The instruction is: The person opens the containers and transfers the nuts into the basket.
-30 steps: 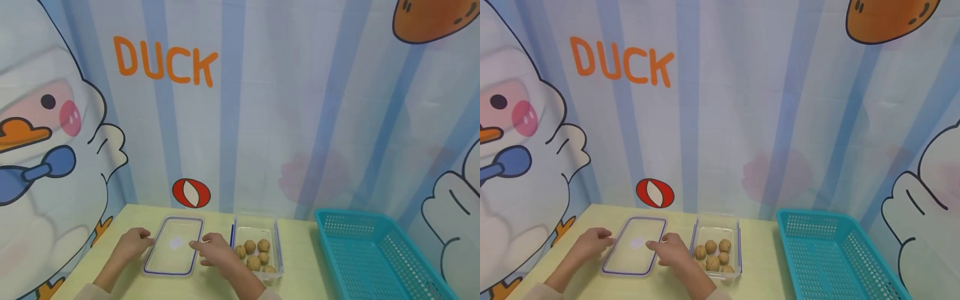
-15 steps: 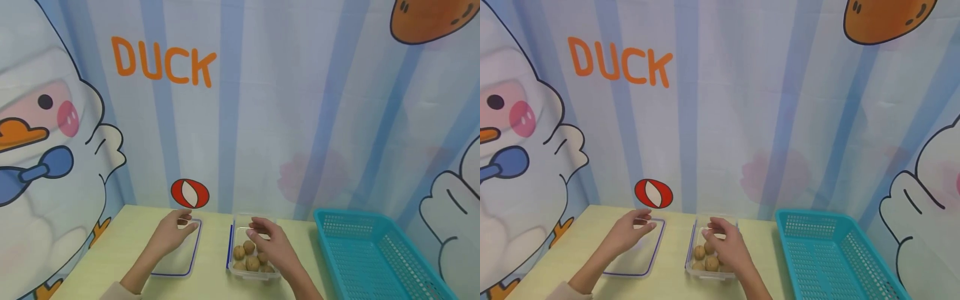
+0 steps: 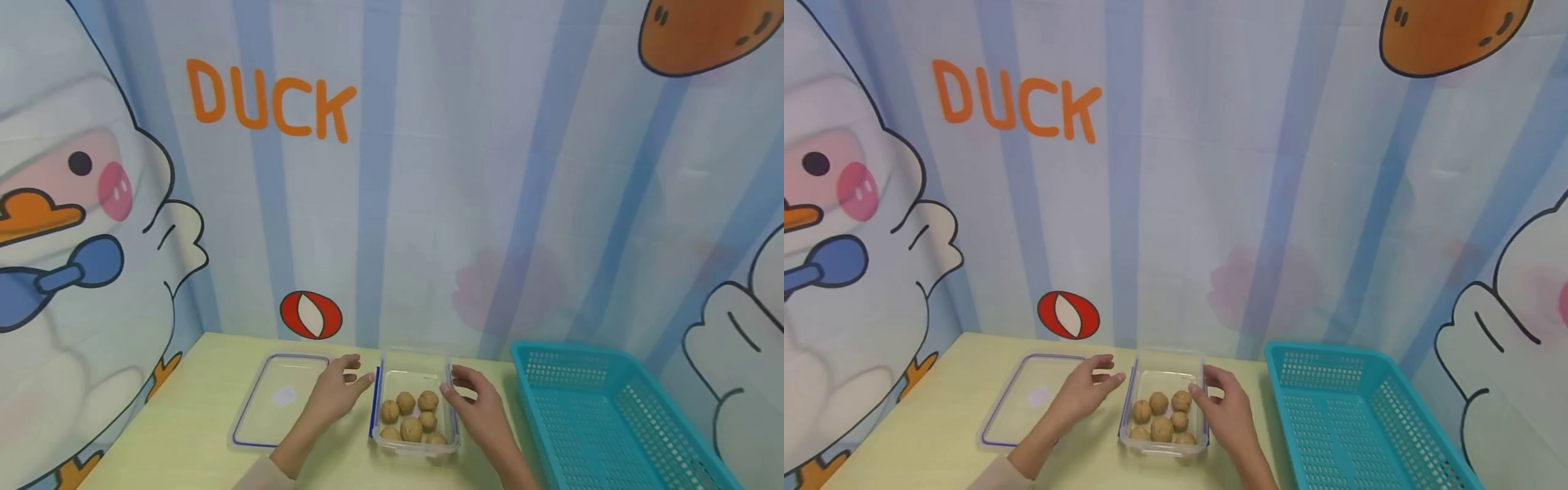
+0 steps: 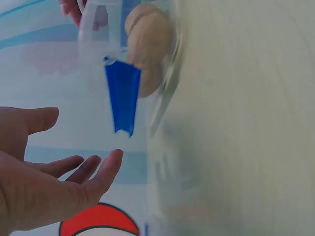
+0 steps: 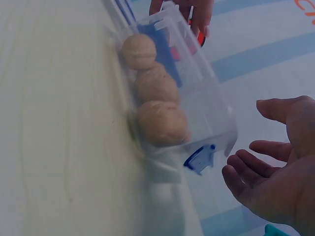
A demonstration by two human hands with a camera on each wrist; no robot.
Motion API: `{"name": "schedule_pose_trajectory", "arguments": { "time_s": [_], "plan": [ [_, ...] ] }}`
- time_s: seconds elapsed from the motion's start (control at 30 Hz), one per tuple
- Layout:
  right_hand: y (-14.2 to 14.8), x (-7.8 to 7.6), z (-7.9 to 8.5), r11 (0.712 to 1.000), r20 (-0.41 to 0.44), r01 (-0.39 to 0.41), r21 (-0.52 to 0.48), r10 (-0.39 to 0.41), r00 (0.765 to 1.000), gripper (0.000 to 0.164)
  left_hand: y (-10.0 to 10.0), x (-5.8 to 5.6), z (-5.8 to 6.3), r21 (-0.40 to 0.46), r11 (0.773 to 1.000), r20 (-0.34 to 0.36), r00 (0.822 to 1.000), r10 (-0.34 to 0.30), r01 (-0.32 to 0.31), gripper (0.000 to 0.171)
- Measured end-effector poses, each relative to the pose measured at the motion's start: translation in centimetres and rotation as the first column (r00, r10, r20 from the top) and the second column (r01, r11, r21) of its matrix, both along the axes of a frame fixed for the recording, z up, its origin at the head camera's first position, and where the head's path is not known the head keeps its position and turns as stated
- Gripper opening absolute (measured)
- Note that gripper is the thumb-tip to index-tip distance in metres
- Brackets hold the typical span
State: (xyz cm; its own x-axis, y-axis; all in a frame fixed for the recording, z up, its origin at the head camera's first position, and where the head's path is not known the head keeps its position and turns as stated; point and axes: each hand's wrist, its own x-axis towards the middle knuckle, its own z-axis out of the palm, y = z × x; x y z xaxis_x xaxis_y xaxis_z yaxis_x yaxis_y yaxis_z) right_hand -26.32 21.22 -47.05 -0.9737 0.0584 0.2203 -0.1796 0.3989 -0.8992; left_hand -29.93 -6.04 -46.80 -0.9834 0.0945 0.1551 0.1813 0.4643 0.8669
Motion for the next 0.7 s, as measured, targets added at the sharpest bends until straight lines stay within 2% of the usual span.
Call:
{"name": "schedule_pose_trajectory", "arguments": {
  "time_s": [0.17, 0.43, 0.53, 0.7],
  "plan": [
    [0.6, -0.4, -1.3, 0.999, 0.031, 0.019, 0.025, -0.02, 0.999, 0.051, 1.4, -0.4, -1.3, 0.089, 0.995, 0.084, 0.995, -0.046, 0.038, 0.065],
    [0.7, -0.6, -2.0, 1.0, 0.039, 0.018, 0.012, -0.018, 0.999, 0.051, 2.2, -0.6, -2.1, 0.179, 0.981, 0.164, 0.981, -0.099, 0.069, 0.063],
    [0.7, -0.8, -2.0, 0.999, 0.023, 0.03, 0.013, -0.03, 0.999, 0.051, 2.2, -0.8, -2.3, 0.255, 0.964, 0.209, 0.969, -0.13, 0.074, 0.065],
    [0.3, -1.4, -1.6, 0.999, -0.056, 0.025, 0.024, -0.024, 0.998, 0.05, 2.4, -1.0, -2.5, 0.299, 0.952, 0.258, 0.954, -0.149, 0.068, 0.066]
  ]
}}
